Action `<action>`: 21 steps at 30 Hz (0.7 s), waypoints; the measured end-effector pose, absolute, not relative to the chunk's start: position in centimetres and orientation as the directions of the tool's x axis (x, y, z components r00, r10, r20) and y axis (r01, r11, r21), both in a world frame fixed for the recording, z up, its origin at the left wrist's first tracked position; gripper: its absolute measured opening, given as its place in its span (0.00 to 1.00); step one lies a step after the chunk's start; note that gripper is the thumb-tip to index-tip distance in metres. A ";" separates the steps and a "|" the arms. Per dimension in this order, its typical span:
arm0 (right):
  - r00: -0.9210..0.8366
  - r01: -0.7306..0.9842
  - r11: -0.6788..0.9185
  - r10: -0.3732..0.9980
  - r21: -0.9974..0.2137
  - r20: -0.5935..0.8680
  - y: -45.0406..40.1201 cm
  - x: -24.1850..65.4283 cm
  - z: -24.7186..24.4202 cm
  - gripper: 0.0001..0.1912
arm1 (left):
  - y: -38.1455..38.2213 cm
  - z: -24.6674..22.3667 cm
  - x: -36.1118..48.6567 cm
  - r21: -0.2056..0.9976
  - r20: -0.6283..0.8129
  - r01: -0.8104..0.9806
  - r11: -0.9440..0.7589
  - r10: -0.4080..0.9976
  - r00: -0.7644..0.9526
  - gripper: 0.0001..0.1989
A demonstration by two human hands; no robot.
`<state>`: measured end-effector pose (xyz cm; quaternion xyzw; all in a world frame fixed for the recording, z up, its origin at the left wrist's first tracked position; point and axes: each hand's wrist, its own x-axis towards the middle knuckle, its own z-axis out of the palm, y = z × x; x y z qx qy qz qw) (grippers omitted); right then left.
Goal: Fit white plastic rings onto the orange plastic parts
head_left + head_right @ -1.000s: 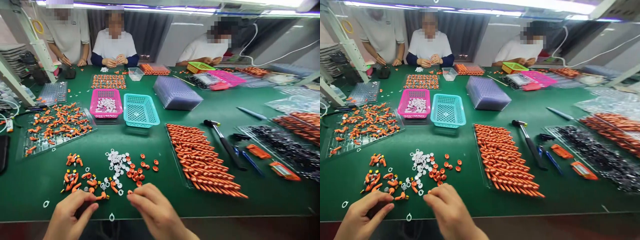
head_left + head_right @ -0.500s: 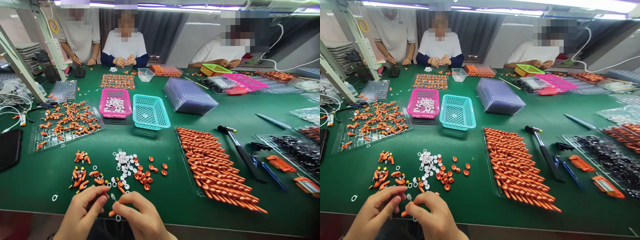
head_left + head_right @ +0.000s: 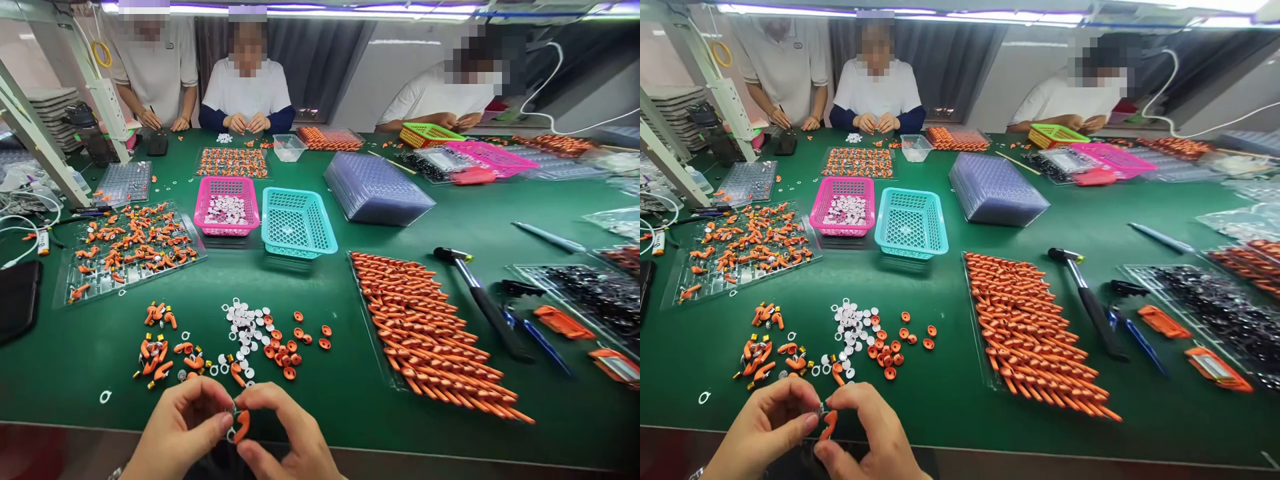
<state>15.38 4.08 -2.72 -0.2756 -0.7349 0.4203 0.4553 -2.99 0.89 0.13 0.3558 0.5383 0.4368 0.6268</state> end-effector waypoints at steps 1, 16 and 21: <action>-0.412 0.050 0.445 0.825 -0.894 0.387 4.0 15.2 -2.9 0.15 | 0.7 0.2 -2.8 0.932 -0.334 -0.142 0.333 0.942 0.013 0.09; -0.330 0.138 0.467 0.853 -0.874 0.404 3.4 13.8 -3.0 0.16 | -0.5 0.0 -2.1 0.846 0.323 0.481 -0.229 0.938 -0.122 0.10; -0.315 0.244 0.580 0.806 -0.778 0.502 3.5 13.6 -2.3 0.11 | -0.5 0.0 -2.4 0.775 0.370 0.558 -0.297 0.929 -0.019 0.13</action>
